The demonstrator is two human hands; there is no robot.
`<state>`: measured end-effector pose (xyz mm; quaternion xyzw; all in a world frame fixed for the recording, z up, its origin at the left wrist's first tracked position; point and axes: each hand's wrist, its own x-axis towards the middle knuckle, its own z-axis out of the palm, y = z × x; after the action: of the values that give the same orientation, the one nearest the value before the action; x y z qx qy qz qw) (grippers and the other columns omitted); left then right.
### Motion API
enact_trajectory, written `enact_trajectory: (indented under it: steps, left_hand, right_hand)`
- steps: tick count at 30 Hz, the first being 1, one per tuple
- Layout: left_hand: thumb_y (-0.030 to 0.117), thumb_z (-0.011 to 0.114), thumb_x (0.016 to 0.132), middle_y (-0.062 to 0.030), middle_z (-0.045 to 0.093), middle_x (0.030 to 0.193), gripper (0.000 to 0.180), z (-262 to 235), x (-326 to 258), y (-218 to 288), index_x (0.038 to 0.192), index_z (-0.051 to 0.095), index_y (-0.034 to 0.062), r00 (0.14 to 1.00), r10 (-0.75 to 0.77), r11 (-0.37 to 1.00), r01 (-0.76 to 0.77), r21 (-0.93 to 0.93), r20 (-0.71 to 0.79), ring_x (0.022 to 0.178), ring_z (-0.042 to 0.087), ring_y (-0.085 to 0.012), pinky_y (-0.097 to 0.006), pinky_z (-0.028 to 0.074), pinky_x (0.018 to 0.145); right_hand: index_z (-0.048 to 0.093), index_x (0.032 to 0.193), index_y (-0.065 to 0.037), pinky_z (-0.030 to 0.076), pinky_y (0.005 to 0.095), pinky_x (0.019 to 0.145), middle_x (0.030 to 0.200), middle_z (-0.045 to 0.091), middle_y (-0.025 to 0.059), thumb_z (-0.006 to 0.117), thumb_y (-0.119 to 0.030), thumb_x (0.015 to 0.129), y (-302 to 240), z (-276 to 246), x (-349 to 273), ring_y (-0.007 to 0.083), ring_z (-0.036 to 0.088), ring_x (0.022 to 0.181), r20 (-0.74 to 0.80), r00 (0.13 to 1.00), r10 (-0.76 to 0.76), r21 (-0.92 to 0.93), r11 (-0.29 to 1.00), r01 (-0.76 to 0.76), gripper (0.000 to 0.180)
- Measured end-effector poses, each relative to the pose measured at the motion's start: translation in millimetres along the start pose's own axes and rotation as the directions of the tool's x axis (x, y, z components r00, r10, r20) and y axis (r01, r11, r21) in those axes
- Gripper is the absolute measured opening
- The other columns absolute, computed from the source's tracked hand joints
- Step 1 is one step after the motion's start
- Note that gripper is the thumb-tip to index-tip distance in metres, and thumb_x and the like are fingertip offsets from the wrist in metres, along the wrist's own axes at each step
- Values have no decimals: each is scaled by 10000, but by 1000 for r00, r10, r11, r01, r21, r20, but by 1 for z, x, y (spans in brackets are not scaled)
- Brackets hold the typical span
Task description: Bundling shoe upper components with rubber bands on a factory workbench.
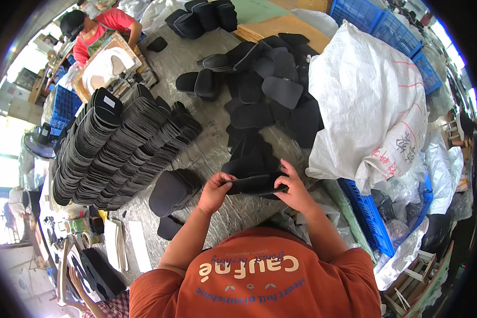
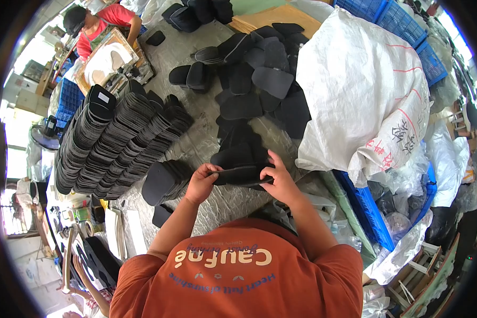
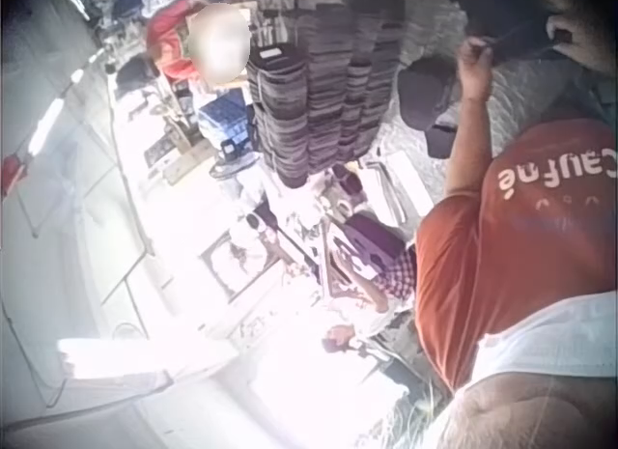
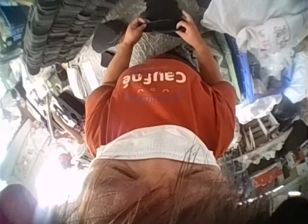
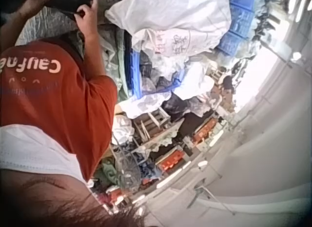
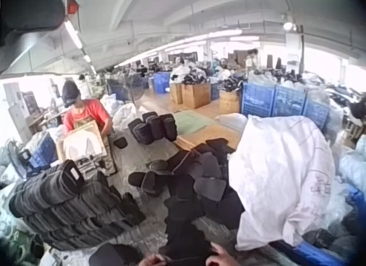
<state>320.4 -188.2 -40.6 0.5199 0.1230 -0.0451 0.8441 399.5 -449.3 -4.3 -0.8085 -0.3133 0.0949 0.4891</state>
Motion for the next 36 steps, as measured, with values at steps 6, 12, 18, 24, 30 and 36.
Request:
enact_trajectory:
  steps: [6,12,18,24,30,36]
  left_hand:
    - [-65,481,871,-84,620,946,151,-15,-3,2,945,519,61,952,13,939,-116,-322,-306,876,614,-193,-359,496,837]
    - [14,579,858,-89,634,1011,165,5,-7,44,1013,556,65,997,-13,855,53,-516,82,955,616,-220,-390,497,877]
    - [52,605,855,-95,627,1045,192,13,-3,35,1040,558,66,995,38,816,24,-577,94,984,607,-219,-381,497,881]
    - [70,624,849,-88,627,1054,217,14,-5,39,1051,549,53,999,23,844,-43,-535,-43,989,604,-213,-368,497,875]
    - [-18,637,823,-8,611,893,138,30,-12,5,922,572,51,996,-14,971,-7,238,86,824,578,-102,-241,472,754]
    - [7,662,799,-49,581,891,158,36,-23,-7,893,537,29,986,147,773,-63,631,-81,818,556,-121,-247,456,743]
  right_hand:
    - [603,853,-23,444,326,847,1110,554,151,707,-44,688,23,11,-4,276,558,1002,-28,947,321,96,944,-317,196]
    - [609,1011,19,445,269,804,903,621,46,675,-45,723,13,-27,4,149,578,858,246,872,422,400,776,-488,302]
    - [594,1080,14,436,270,848,1007,565,51,675,-24,703,12,-24,-7,166,561,909,418,828,374,396,745,-537,387]
    - [570,1028,-29,463,422,802,1001,567,134,726,-66,669,-7,33,-15,342,561,955,59,920,388,-359,868,-343,393]
    - [501,1153,-47,455,351,802,1002,589,120,761,-125,671,1,19,-22,261,580,946,153,947,283,311,896,-318,553]
    - [584,983,-35,451,320,800,959,609,102,687,-14,701,-31,30,-36,226,593,887,-36,932,361,390,864,-319,300]
